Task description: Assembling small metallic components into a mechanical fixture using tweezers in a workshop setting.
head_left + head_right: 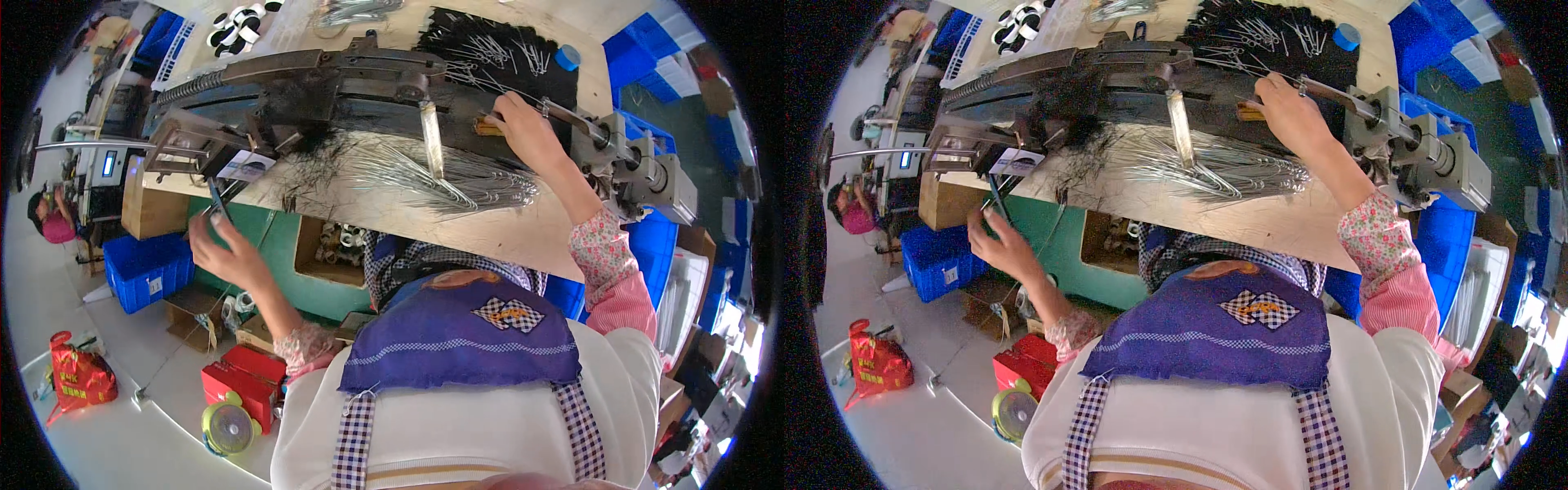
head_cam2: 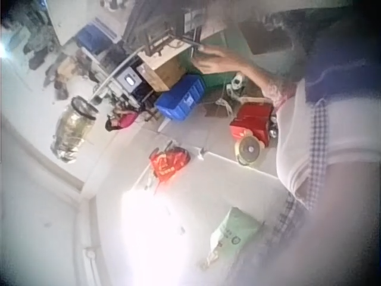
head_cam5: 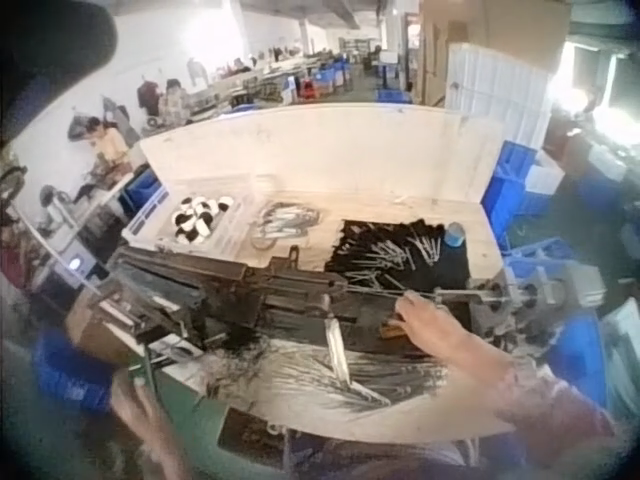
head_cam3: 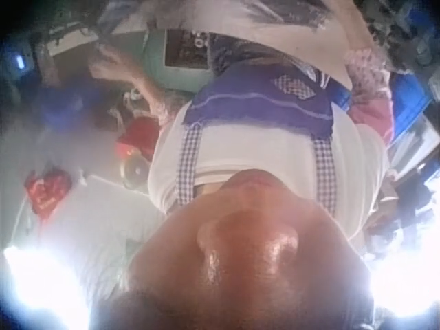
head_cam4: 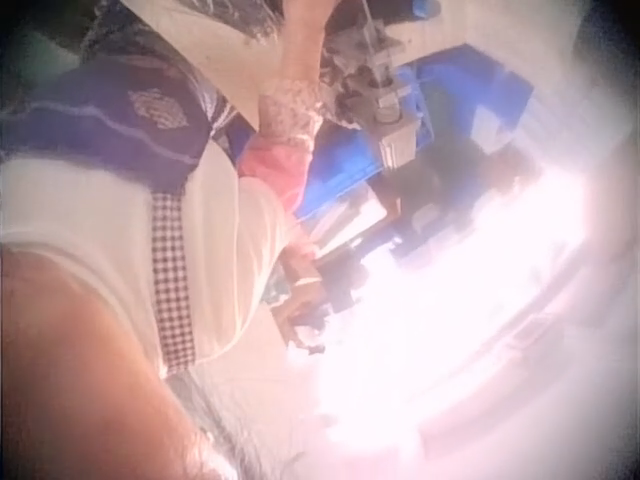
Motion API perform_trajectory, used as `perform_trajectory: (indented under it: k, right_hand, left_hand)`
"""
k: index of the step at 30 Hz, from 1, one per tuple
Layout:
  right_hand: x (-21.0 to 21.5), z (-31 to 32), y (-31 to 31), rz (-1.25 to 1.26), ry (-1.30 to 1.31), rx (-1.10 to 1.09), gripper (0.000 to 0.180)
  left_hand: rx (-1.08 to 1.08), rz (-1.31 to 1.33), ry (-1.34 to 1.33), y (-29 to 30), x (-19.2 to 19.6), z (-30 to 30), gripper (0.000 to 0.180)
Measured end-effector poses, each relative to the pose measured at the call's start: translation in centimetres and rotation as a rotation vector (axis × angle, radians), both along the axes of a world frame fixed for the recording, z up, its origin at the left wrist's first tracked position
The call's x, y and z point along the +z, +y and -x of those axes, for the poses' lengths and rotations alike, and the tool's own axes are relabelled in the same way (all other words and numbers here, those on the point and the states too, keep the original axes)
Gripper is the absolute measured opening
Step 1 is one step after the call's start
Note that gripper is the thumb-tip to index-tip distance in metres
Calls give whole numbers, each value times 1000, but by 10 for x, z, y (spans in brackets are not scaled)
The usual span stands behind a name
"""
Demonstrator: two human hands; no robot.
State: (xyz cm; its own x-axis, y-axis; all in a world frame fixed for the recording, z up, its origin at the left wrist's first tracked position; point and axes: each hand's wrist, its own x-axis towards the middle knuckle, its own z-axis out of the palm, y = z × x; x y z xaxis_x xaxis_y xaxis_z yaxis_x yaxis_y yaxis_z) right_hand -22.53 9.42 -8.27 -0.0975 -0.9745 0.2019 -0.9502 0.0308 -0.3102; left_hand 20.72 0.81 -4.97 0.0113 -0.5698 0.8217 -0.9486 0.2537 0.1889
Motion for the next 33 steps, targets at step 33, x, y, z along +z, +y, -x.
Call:
perform_trajectory:
  k: [33]
  right_hand:
    - [133,31,83,250,-832,-203,25]
  left_hand:
    - [-1173,-1712,1493,38,18,300,24]
